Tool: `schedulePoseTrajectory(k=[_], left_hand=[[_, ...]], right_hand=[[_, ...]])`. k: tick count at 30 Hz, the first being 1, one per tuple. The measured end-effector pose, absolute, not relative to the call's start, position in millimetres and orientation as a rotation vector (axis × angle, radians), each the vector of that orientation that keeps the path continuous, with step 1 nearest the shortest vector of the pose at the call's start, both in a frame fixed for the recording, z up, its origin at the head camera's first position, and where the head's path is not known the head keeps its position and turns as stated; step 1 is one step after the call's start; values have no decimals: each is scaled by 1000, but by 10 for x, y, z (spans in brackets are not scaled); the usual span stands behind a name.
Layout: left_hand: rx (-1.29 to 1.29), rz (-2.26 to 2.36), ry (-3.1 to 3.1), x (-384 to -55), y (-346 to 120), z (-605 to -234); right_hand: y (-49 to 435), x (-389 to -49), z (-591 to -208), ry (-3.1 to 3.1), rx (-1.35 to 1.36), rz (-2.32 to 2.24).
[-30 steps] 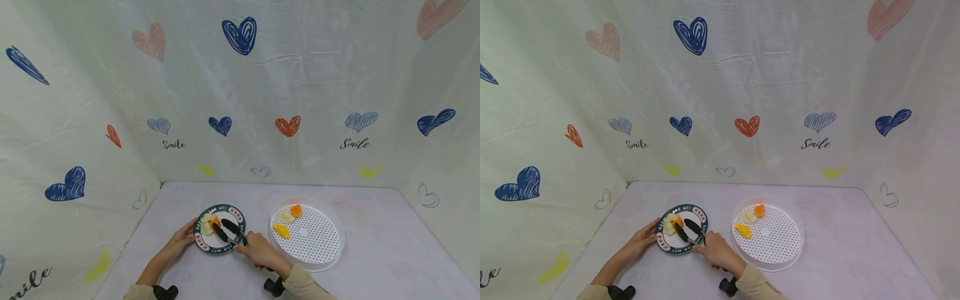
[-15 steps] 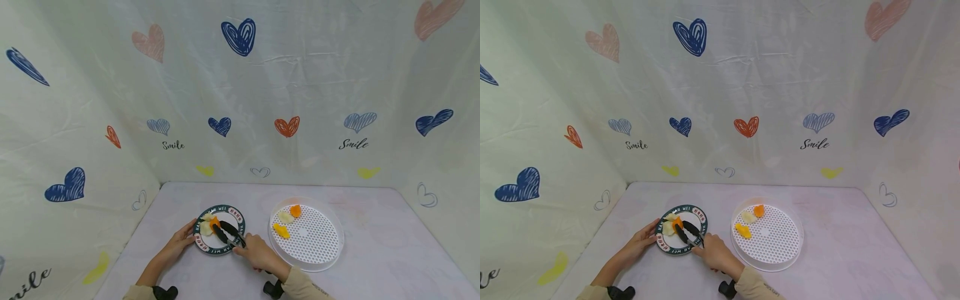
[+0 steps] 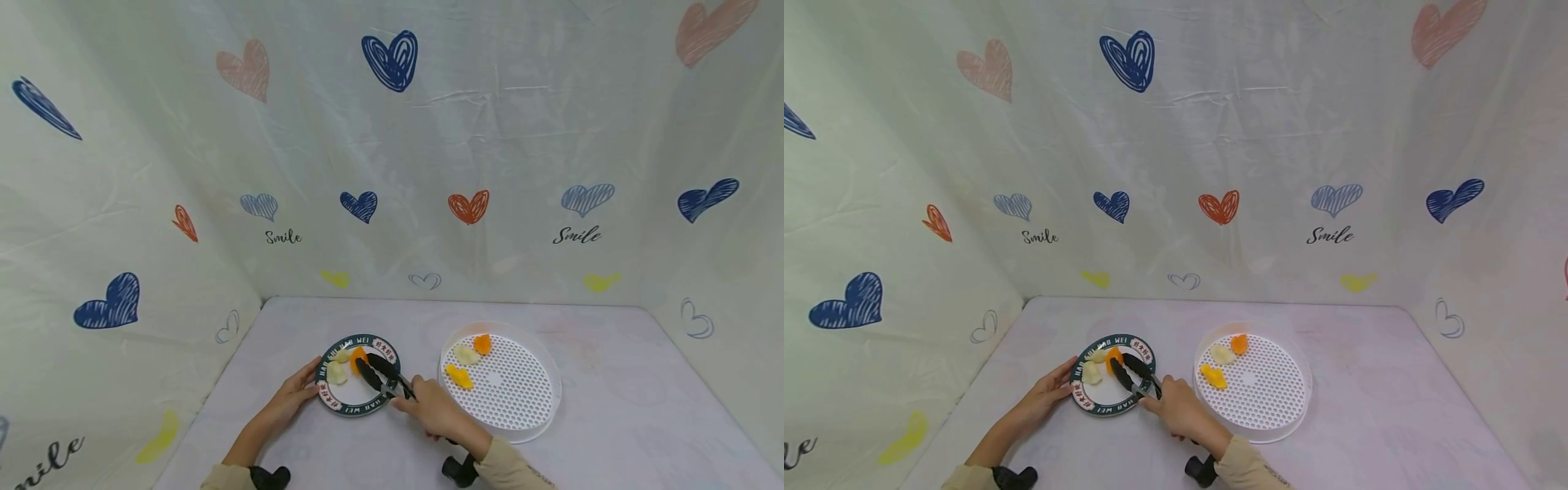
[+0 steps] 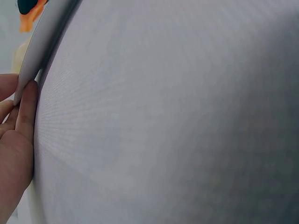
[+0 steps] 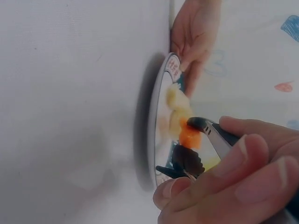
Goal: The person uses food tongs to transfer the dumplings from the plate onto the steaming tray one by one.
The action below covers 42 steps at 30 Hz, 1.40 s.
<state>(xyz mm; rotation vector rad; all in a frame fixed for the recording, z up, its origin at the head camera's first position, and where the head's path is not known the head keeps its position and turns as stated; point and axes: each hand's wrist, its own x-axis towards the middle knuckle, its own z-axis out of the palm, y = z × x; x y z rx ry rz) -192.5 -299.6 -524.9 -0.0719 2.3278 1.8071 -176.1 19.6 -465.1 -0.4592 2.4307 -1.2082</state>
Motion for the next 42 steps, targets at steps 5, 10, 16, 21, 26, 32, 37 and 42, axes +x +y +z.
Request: schedulePoseTrajectory(k=[5, 10, 16, 21, 26, 32, 37, 42], left_hand=[[-68, 1798, 2331, -1917, -2996, -5258], [-59, 1812, 2326, -1923, -3007, -5266], [-57, 1798, 2336, -1922, -3014, -5283], [-65, 1807, 2325, -1932, -3018, -5300], [-61, 1813, 2312, -1940, -3025, -5306], [-57, 1820, 2306, -1944, -3028, -5294], [-44, 1830, 2293, -1933, -3011, -5273], [-48, 1823, 2298, -1923, -3008, -5268]], right_hand=[[334, -1756, -4582, 2401, -470, -1249], [532, -1743, -4532, 2370, -439, -1308], [820, -1696, -4452, 2383, -414, -1328], [1065, -1643, -4379, 2401, -390, -1305], [1323, -1597, -4342, 2392, -417, -1331], [1570, -1556, -4319, 2398, -431, -1323], [1738, -1501, -4319, 2402, -367, -1301], [1893, -1464, -4346, 2416, -310, -1275]])
